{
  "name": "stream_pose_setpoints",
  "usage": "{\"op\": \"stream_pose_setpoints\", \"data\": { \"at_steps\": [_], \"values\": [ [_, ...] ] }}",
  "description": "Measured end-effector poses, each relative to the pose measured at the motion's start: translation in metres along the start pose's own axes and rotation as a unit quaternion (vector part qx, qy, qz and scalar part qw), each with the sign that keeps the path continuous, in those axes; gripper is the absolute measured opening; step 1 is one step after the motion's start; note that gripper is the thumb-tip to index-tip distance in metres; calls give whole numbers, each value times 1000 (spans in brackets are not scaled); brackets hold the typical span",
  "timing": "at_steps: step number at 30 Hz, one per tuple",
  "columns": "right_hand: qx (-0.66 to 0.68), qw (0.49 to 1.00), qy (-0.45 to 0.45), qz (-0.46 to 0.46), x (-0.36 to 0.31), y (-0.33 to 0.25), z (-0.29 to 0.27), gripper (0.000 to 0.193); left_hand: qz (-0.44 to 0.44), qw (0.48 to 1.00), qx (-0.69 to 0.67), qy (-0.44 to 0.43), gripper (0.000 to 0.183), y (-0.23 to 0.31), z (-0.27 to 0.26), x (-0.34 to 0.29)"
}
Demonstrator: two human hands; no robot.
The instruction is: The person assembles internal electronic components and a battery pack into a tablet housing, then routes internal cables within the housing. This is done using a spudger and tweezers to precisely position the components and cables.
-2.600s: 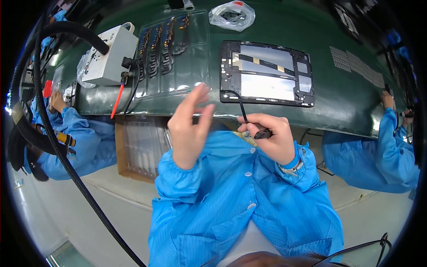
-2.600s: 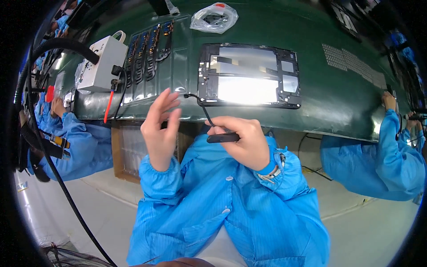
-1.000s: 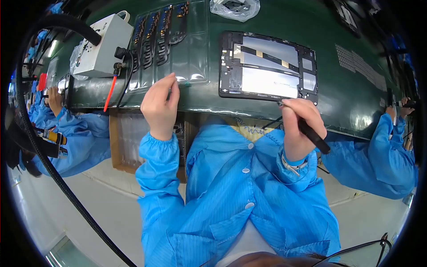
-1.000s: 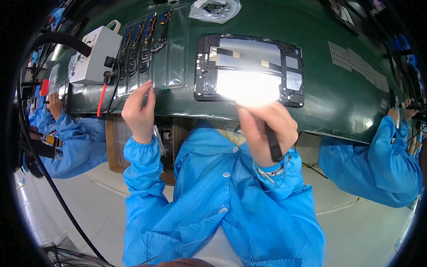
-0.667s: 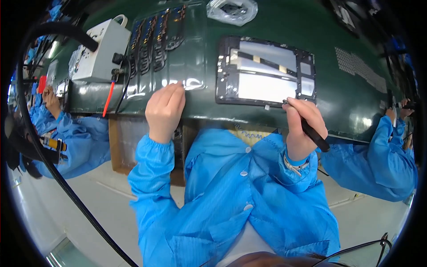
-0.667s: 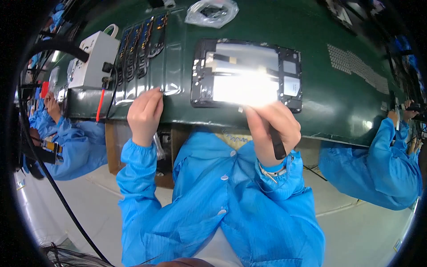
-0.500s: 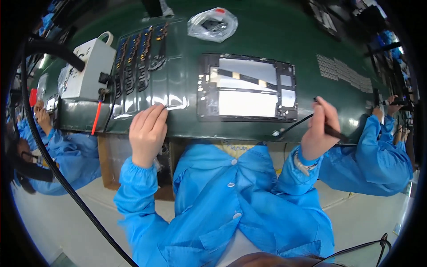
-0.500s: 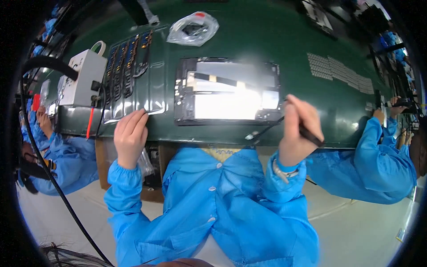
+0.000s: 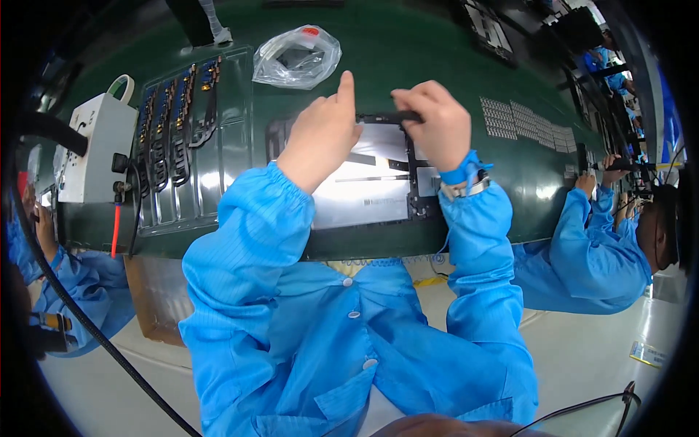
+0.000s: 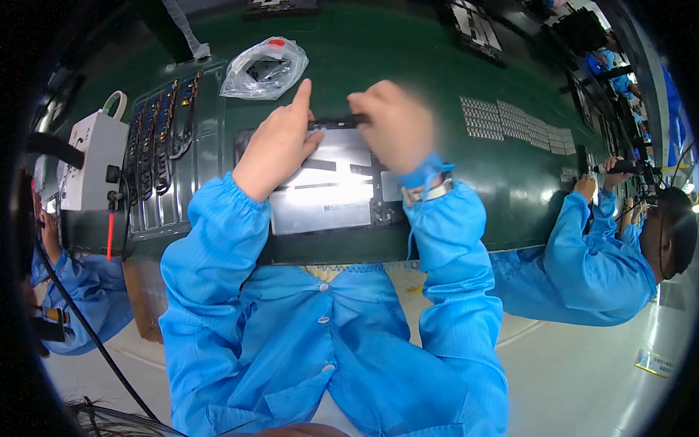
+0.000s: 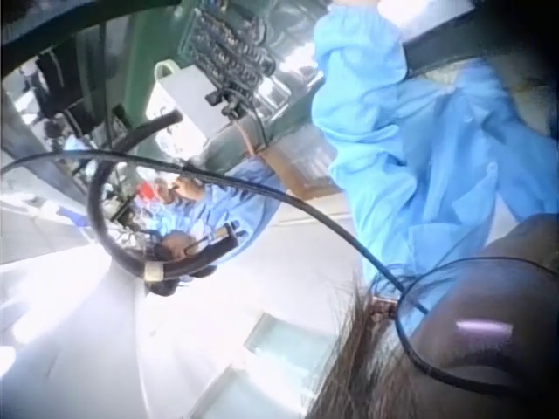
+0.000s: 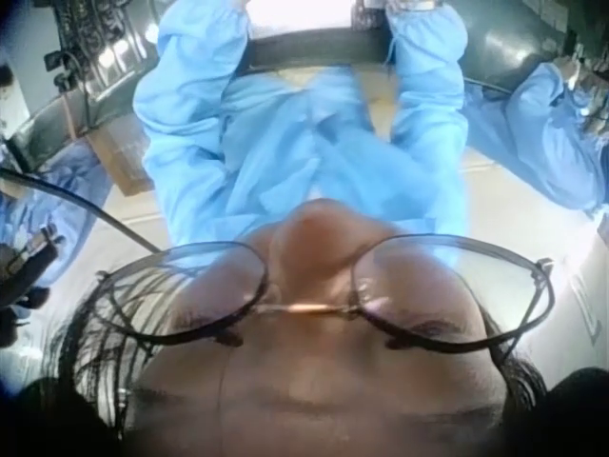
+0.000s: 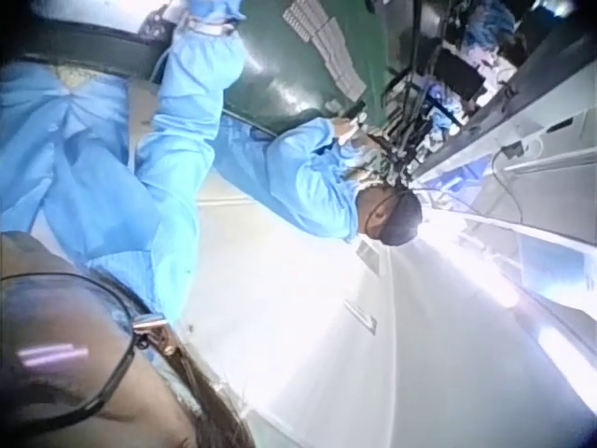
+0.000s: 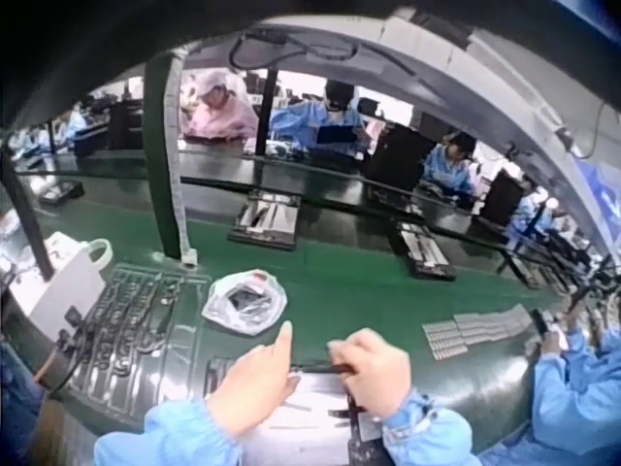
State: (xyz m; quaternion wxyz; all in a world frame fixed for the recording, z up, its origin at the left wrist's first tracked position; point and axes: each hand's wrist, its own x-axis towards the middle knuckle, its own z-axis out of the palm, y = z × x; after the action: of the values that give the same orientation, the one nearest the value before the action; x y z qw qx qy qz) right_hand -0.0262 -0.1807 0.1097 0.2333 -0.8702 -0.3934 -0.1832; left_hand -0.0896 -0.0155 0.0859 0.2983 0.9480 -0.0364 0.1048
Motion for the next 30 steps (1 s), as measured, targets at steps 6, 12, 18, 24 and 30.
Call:
{"op": "stream_pose_setpoints", "data": {
  "at_steps": [6, 12, 18, 24, 30],
  "values": [
    [-47, 990, 0, -131, -4, -14, 22, 26, -27, 993, -117, -1, 72, -13, 4, -7],
    [-47, 986, -36, -156, -5, -16, 30, 27, 3, 986, -155, 58, 74, -18, 7, -6],
    [-88, 976, -50, -192, -8, -18, 30, 28, 30, 989, -124, 79, 80, -20, 7, -8],
    [-134, 972, -46, -187, -12, -28, 34, 21, 58, 987, -99, 108, 76, -22, 7, -10],
    [-81, 984, -113, -112, -10, -31, 25, 27, 70, 990, -48, 113, 72, -14, 1, -13]
  ]
}}
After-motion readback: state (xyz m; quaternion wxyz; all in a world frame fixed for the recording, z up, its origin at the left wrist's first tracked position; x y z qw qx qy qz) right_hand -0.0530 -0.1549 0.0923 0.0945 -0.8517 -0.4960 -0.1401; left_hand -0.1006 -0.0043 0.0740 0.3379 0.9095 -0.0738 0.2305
